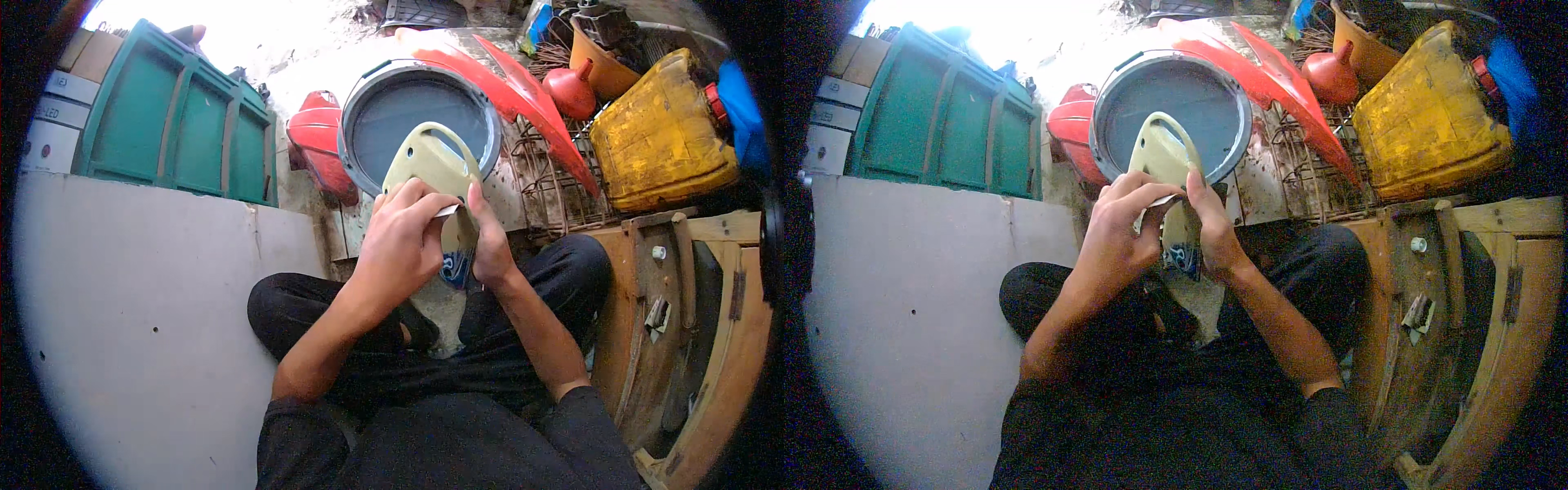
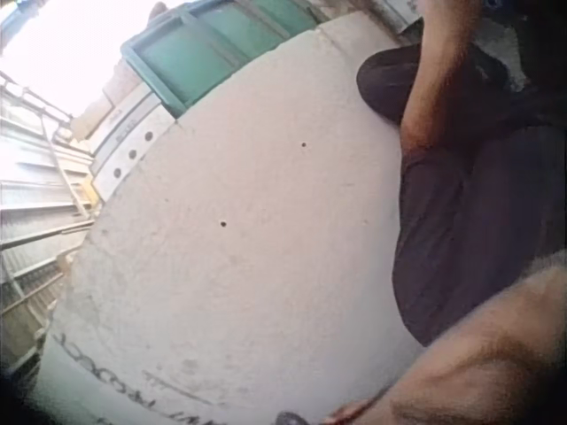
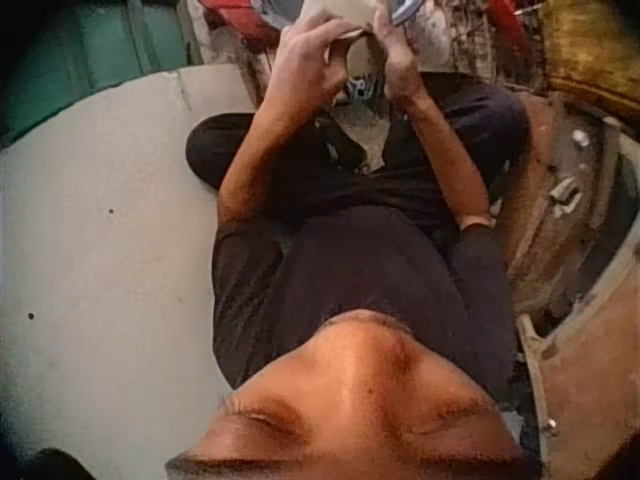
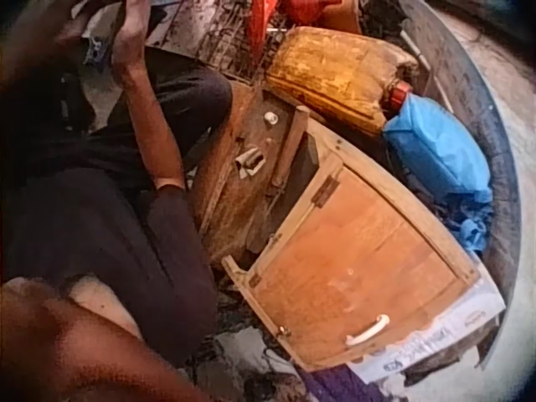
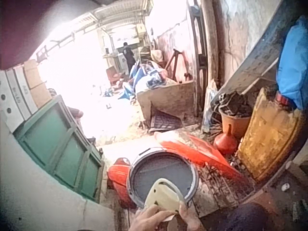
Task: The person sands the surface of a plastic motorcycle fairing piece using a piece of sandpaper while holding the part by hand above a bucket of water.
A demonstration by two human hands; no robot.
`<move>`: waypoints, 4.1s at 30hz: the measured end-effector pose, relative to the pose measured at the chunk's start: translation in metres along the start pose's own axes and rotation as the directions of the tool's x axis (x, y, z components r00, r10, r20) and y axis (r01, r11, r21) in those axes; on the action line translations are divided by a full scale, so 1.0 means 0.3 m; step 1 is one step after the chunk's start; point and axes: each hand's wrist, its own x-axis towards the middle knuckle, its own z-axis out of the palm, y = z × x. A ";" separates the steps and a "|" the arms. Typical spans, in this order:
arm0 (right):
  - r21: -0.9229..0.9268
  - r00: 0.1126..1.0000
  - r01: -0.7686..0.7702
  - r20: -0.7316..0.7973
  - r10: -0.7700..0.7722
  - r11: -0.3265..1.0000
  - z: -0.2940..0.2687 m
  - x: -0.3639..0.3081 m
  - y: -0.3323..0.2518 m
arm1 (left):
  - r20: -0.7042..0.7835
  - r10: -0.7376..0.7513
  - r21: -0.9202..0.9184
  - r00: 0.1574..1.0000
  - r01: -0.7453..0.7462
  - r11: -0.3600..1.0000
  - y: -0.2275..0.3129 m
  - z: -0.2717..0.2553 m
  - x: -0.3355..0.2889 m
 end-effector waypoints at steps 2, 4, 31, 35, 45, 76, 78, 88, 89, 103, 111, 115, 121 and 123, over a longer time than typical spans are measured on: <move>0.035 0.999 -0.032 -0.004 0.032 0.999 0.007 -0.001 -0.002 | 0.042 -0.102 -0.134 0.994 0.107 0.985 -0.013 -0.003 0.000; 0.131 0.994 -0.101 -0.037 0.106 0.986 0.028 -0.013 -0.024 | 0.116 -0.161 -0.200 0.980 0.182 0.963 -0.009 -0.019 0.004; 0.355 0.992 -0.016 -0.109 0.058 0.935 -0.048 0.022 -0.085 | 0.355 0.215 0.117 0.910 -0.271 0.955 0.042 -0.019 -0.044; 0.314 0.998 -0.002 -0.052 0.020 0.950 -0.040 0.021 -0.085 | 0.142 0.180 0.069 0.973 -0.191 0.979 0.018 -0.043 -0.007; 0.343 0.997 -0.026 0.083 -0.003 0.939 -0.025 0.008 -0.084 | -0.134 0.045 -0.033 0.990 -0.050 0.998 -0.038 -0.006 0.009; 0.446 0.989 -0.053 0.146 -0.014 0.893 -0.037 0.014 -0.069 | -0.141 0.147 0.116 0.979 -0.131 0.984 -0.051 0.021 0.006; 0.470 0.987 -0.061 0.160 -0.017 0.880 -0.040 0.014 -0.067 | -0.115 0.166 0.175 0.979 -0.145 0.974 -0.044 0.022 0.006; 0.424 0.992 -0.061 0.127 0.008 0.903 -0.029 0.011 -0.079 | 0.253 0.117 0.136 0.960 -0.155 0.978 -0.014 -0.078 -0.003; 0.394 0.995 -0.059 0.101 0.020 0.917 -0.022 0.010 -0.082 | 0.238 0.115 0.097 0.964 -0.141 0.985 -0.017 -0.090 -0.004; 0.346 1.000 -0.016 0.015 0.012 0.938 -0.027 0.010 -0.082 | 0.326 -0.405 -0.661 0.854 0.513 0.548 -0.040 -0.095 0.009; 0.378 0.999 -0.028 0.047 0.011 0.925 -0.033 0.008 -0.096 | 0.345 -0.450 -0.596 0.823 0.563 0.573 -0.045 -0.088 0.004; 0.348 0.999 -0.021 0.034 0.010 0.937 -0.041 0.010 -0.098 | 0.339 -0.444 -0.571 0.829 0.556 0.603 -0.042 -0.101 -0.007; 0.325 1.000 -0.003 0.022 -0.004 0.946 -0.026 0.013 -0.104 | 0.363 -0.479 -0.556 0.799 0.598 0.577 -0.043 -0.121 -0.027; 0.335 1.000 0.006 0.003 -0.008 0.942 -0.022 0.014 -0.110 | 0.313 -0.481 -0.560 0.819 0.568 0.603 -0.055 -0.118 -0.049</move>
